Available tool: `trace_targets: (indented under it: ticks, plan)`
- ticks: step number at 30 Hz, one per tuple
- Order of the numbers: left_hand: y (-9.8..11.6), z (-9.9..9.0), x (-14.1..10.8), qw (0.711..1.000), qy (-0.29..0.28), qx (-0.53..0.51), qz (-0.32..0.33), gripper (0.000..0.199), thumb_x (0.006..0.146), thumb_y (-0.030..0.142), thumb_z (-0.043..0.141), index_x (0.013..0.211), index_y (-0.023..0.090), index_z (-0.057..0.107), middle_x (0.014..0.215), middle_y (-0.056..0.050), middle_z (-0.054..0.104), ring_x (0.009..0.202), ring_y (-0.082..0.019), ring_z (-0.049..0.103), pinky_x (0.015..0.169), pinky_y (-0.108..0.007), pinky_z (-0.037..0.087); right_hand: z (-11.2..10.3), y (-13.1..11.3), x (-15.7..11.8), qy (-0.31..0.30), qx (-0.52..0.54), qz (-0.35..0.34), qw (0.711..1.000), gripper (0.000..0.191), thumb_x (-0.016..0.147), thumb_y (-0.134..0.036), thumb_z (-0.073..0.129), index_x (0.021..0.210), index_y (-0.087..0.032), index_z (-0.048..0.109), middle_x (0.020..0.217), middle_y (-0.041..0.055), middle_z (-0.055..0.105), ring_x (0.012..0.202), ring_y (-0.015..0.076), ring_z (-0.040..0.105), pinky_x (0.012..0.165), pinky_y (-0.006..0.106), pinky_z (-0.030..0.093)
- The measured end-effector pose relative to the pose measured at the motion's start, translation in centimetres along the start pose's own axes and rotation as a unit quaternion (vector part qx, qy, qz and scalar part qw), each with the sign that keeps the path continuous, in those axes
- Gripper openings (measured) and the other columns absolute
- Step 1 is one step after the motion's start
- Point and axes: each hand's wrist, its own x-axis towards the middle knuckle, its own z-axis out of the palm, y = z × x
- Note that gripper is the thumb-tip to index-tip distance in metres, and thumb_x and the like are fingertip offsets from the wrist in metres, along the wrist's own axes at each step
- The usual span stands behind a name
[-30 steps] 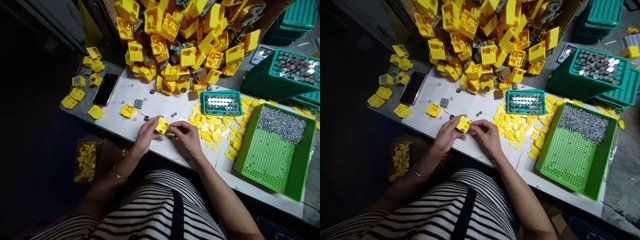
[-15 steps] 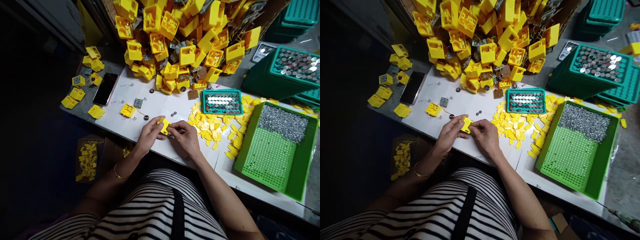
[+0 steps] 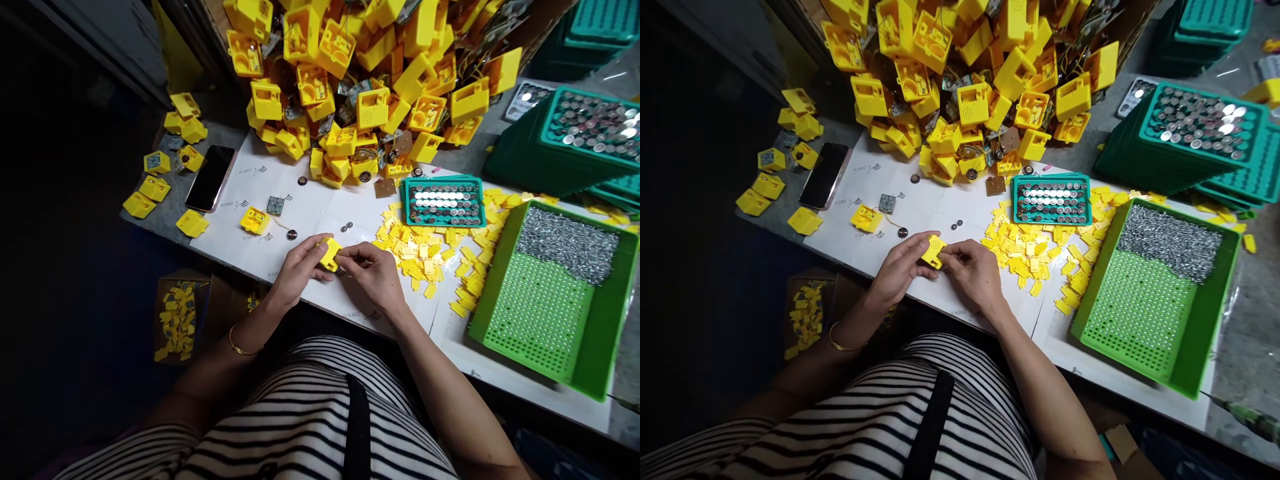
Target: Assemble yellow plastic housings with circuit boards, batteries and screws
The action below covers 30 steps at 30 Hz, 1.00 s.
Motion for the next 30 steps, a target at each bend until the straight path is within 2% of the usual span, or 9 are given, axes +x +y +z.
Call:
trace_targets:
  ticks: [7, 11, 15, 18, 22, 25, 30]
  plan:
    - [-0.1, 0.2, 0.0, 1.000, 0.003, -0.005, -0.005, 0.044, 0.080, 0.044, 0.067, 0.114, 0.017, 0.065, 0.100, -0.006, 0.059, 0.078, -0.013, 0.058, 0.055, -0.021, 0.057, -0.2, 0.0, -0.1, -0.004, 0.001, 0.003, 1.000, 0.015, 0.076, -0.031, 0.071, 0.081, -0.017, 0.072, 0.079, 0.0045, 0.072, 0.068, 0.0143, 0.063, 0.062, 0.028, 0.050]
    - [0.0, 0.2, 0.0, 1.000, 0.003, -0.020, -0.008, 0.042, 0.080, 0.043, 0.066, 0.114, 0.017, 0.065, 0.103, -0.007, 0.058, 0.081, -0.014, 0.058, 0.054, -0.022, 0.057, -0.1, -0.1, -0.2, -0.006, 0.036, 0.010, 0.999, 0.017, 0.077, -0.032, 0.072, 0.083, -0.017, 0.070, 0.076, 0.0034, 0.070, 0.065, 0.0126, 0.062, 0.061, 0.026, 0.051]
    - [0.0, 0.0, 0.1, 0.999, 0.018, -0.025, -0.007, 0.043, 0.081, 0.044, 0.065, 0.115, 0.018, 0.064, 0.105, -0.009, 0.058, 0.083, -0.017, 0.059, 0.054, -0.024, 0.057, -0.5, -0.5, -0.3, -0.017, 0.114, 0.036, 0.993, 0.021, 0.079, -0.037, 0.070, 0.084, -0.017, 0.063, 0.074, 0.0013, 0.068, 0.063, 0.0121, 0.065, 0.055, 0.023, 0.051]
    - [0.0, -0.2, 0.2, 0.999, 0.032, -0.024, -0.003, 0.044, 0.080, 0.045, 0.066, 0.115, 0.018, 0.065, 0.105, -0.009, 0.058, 0.086, -0.018, 0.058, 0.055, -0.024, 0.057, -1.0, -0.7, -0.2, -0.046, 0.206, 0.074, 0.975, 0.029, 0.077, -0.043, 0.072, 0.086, -0.019, 0.058, 0.074, 0.0010, 0.069, 0.063, 0.0138, 0.068, 0.054, 0.024, 0.055]
    - [0.0, -0.3, 0.1, 0.999, 0.030, -0.029, 0.001, 0.042, 0.079, 0.044, 0.067, 0.112, 0.018, 0.067, 0.104, -0.008, 0.056, 0.086, -0.017, 0.056, 0.054, -0.023, 0.056, -1.1, -0.9, -0.1, -0.076, 0.270, 0.104, 0.954, 0.031, 0.071, -0.040, 0.079, 0.082, -0.018, 0.060, 0.070, 0.0010, 0.070, 0.065, 0.0128, 0.068, 0.054, 0.020, 0.054]
    - [0.0, -0.2, 0.0, 0.999, 0.027, -0.029, -0.003, 0.043, 0.079, 0.044, 0.066, 0.114, 0.019, 0.066, 0.105, -0.008, 0.056, 0.086, -0.016, 0.056, 0.055, -0.024, 0.057, -0.7, -0.9, 0.0, -0.070, 0.287, 0.104, 0.950, 0.029, 0.069, -0.038, 0.080, 0.080, -0.018, 0.062, 0.069, 0.0011, 0.070, 0.067, 0.0121, 0.068, 0.057, 0.020, 0.054]
    - [0.0, -0.3, 0.0, 0.999, 0.033, -0.027, -0.003, 0.044, 0.078, 0.045, 0.068, 0.114, 0.018, 0.066, 0.105, -0.008, 0.056, 0.086, -0.016, 0.057, 0.055, -0.024, 0.057, -0.3, -0.7, 0.2, -0.051, 0.270, 0.075, 0.958, 0.029, 0.072, -0.040, 0.079, 0.082, -0.018, 0.062, 0.068, -0.0003, 0.069, 0.060, 0.0104, 0.065, 0.061, 0.023, 0.056]
